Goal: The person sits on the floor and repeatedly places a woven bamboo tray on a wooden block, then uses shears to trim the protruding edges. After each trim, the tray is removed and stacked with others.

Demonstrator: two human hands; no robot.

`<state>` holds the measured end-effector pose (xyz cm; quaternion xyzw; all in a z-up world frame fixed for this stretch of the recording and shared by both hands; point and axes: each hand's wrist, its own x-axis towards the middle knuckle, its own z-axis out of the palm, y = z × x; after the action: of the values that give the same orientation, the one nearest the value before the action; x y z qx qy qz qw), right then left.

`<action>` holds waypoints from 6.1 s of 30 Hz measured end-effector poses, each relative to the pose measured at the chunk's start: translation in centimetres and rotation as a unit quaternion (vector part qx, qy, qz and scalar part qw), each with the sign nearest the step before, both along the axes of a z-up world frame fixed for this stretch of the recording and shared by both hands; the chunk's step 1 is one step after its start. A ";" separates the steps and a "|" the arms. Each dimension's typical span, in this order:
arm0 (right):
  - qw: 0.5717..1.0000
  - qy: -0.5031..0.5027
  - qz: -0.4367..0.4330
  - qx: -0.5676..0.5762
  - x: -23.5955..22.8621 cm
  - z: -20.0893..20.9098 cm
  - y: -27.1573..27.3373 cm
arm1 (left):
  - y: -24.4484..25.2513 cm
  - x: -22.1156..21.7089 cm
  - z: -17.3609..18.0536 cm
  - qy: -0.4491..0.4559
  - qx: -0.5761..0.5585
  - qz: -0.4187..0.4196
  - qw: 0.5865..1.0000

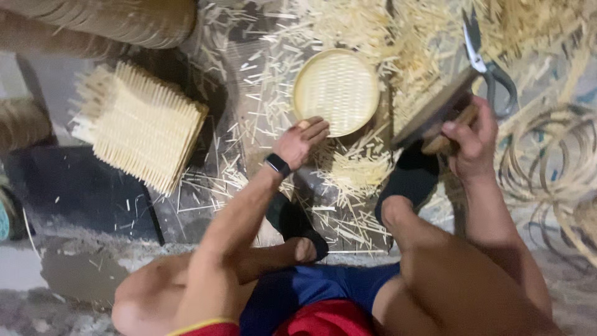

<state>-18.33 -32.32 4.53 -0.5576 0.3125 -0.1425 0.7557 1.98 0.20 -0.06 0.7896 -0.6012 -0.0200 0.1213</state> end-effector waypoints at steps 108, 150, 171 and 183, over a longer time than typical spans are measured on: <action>0.768 0.343 -0.011 -0.541 -12.6 -0.5 -10.4 | -1.9 1.9 8.1 0.335 -0.260 0.418 0.804; 0.957 0.144 0.134 -0.215 7.6 5.7 5.6 | -0.9 1.9 5.6 0.630 -0.354 0.442 0.532; 0.911 0.164 0.043 -0.376 6.8 -3.6 5.9 | -1.0 1.0 1.7 0.384 -0.116 0.530 0.747; 0.888 0.162 0.076 -0.425 7.5 -4.5 4.7 | -0.3 3.7 0.0 0.506 -0.085 0.532 0.674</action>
<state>-10.84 -27.59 0.07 -0.8627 0.2965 -0.1112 0.3943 5.69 -0.13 -0.01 0.8313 0.0747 -0.2972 0.4638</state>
